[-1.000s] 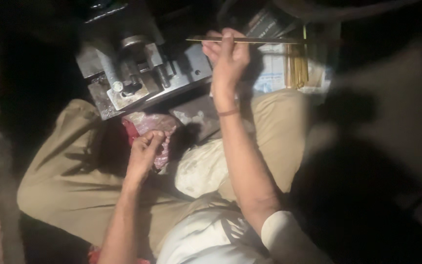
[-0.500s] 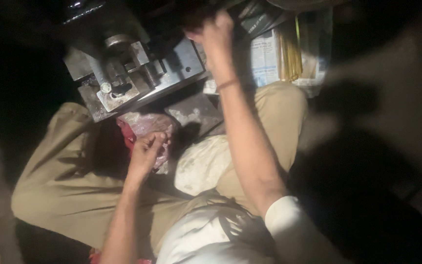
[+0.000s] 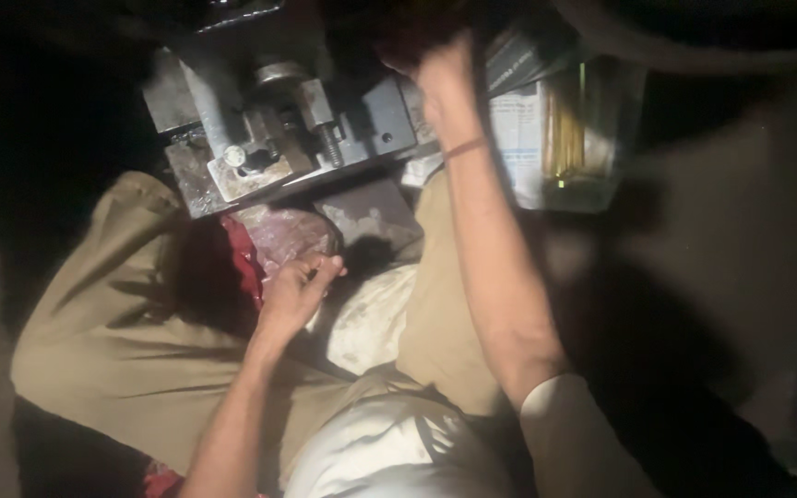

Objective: The person uses a hand-operated metal cutting machine to cut a long metal strip into smaller pieces, periodically picking up a measuring rod to check the length.

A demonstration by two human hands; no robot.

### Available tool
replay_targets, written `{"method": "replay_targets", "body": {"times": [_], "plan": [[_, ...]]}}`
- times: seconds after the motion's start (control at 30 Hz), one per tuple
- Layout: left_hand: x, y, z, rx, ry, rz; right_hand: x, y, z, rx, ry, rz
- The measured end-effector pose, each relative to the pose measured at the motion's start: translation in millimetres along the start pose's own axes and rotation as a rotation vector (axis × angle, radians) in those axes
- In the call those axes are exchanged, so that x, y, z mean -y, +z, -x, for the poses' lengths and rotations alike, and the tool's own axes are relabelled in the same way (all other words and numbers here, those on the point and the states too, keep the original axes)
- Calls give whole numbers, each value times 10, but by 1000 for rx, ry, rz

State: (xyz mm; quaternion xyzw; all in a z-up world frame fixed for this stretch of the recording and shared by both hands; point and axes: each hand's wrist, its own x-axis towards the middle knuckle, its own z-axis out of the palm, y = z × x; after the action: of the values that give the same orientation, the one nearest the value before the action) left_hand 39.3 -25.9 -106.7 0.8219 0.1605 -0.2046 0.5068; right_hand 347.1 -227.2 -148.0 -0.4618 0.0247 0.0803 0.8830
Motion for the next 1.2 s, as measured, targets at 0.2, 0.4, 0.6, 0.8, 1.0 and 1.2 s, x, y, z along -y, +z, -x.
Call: {"method": "replay_targets", "body": {"times": [0.2,0.4,0.6,0.8,1.0,1.2], "plan": [[124,20,-59,8,145,105,-94,-101,-59,4,24,-54],[-29,-14,21,31,44,-14,-56,37,67,-194,84,134],[-116,-62,69,-11,125,1,-348,-221,-52,-95,31,-43],[-228,-97,98,-6,92,-55,-404,-299,-80,-72,2,-59],[-235,-121,116,16,32,-45,-374,-276,-134,-144,46,-18],[-102,-108,93,32,152,55,-418,-188,-123,-187,7,3]]}}
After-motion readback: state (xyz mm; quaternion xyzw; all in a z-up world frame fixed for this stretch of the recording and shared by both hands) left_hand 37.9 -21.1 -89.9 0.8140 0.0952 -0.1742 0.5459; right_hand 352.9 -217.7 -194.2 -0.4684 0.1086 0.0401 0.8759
